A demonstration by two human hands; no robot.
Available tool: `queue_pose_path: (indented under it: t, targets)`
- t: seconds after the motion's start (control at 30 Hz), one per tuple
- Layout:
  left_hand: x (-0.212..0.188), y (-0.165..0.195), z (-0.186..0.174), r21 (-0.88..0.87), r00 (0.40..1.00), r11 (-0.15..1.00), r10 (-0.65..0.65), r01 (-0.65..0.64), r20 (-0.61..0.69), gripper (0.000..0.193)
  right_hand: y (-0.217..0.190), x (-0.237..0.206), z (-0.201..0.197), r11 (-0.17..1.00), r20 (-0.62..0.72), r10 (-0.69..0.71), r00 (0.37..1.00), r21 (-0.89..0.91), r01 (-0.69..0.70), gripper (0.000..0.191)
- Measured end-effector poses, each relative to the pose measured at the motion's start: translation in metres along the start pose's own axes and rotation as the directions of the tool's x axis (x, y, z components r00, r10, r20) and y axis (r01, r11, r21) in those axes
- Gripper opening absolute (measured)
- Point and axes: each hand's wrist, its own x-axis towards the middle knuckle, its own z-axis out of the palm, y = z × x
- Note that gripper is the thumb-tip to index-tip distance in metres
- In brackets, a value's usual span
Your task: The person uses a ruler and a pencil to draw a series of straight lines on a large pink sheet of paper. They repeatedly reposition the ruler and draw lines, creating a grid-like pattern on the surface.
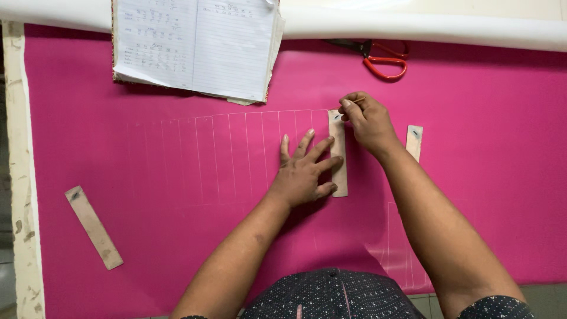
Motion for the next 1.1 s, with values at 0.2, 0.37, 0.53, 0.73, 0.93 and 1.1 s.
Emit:
queue_pose_path:
  t: [0.2,0.37,0.53,0.73,0.93,1.1]
  targets:
    - [0.0,0.001,0.0,0.013,1.0,1.0,-0.002,0.002,-0.008,0.065,-0.001,0.0,-0.005,0.981,0.005,-0.061,0.998,-0.185,0.061,0.025]
    - [0.001,0.001,0.001,0.001,1.0,1.0,-0.018,0.018,0.018,0.066,-0.005,-0.004,-0.014,0.863,-0.045,-0.149,0.988,-0.494,0.108,0.025]
    - [0.001,0.0,0.002,0.002,1.0,1.0,-0.006,0.006,0.005,0.064,-0.002,-0.01,-0.015,0.882,-0.054,-0.207,0.977,-0.441,0.163,0.026]
    - [0.0,-0.001,0.004,-0.003,1.0,1.0,-0.011,0.011,-0.011,0.064,0.008,-0.071,-0.016,0.813,-0.017,-0.216,0.976,-0.556,0.17,0.025]
    - [-0.001,-0.001,0.009,-0.001,0.996,1.0,0.01,-0.01,-0.093,0.064,0.02,-0.161,-0.017,0.858,0.049,-0.086,0.995,-0.504,0.099,0.023]
    - [0.0,0.002,0.005,0.003,0.999,1.0,-0.012,0.012,-0.033,0.065,0.024,-0.185,-0.017,0.865,0.048,-0.06,0.997,-0.496,0.076,0.022]
